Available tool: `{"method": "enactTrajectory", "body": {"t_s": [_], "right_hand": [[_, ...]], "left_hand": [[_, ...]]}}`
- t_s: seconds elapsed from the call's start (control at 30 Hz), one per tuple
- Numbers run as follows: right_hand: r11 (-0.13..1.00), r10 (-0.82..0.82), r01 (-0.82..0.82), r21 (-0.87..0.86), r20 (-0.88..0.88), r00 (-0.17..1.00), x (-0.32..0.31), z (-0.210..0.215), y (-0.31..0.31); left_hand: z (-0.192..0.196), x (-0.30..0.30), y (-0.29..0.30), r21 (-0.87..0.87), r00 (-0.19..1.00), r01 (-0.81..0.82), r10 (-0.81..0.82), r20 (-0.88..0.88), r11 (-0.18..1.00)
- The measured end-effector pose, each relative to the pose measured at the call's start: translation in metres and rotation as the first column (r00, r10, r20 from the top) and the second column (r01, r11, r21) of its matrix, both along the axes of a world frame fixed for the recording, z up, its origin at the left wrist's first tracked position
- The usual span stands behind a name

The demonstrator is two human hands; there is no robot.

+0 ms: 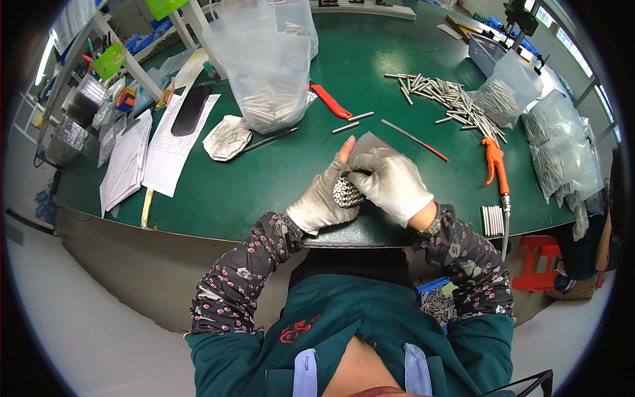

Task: The recorder is inspecting, cleaning with an air gun, and organizing small metal pins into bundles at a manufacturing workstation.

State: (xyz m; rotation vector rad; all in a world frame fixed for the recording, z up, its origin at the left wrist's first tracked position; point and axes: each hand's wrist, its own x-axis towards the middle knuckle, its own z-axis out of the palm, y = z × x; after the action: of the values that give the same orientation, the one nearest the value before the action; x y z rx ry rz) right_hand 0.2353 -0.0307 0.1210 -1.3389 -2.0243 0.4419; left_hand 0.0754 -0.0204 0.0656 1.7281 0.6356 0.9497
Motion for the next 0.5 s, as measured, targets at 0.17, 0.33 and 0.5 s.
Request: {"method": "enactTrajectory", "body": {"t_s": [0.17, 0.33, 0.5], "right_hand": [[0.993, 0.058, -0.025, -0.115, 0.296, 0.954, -0.007, 0.012, 0.021], [0.983, 0.096, -0.034, -0.179, 0.35, 0.932, -0.01, 0.016, 0.029], [0.966, 0.147, -0.083, -0.246, 0.253, 0.956, -0.005, 0.013, 0.036]], "left_hand": [[0.013, 0.001, -0.005, -0.089, 0.999, -0.002, -0.001, -0.033, 0.996], [0.012, 0.0, -0.005, -0.068, 0.998, -0.033, 0.029, -0.063, 0.997], [0.013, 0.002, -0.003, -0.094, 0.997, -0.016, 0.009, -0.074, 0.995]]}}
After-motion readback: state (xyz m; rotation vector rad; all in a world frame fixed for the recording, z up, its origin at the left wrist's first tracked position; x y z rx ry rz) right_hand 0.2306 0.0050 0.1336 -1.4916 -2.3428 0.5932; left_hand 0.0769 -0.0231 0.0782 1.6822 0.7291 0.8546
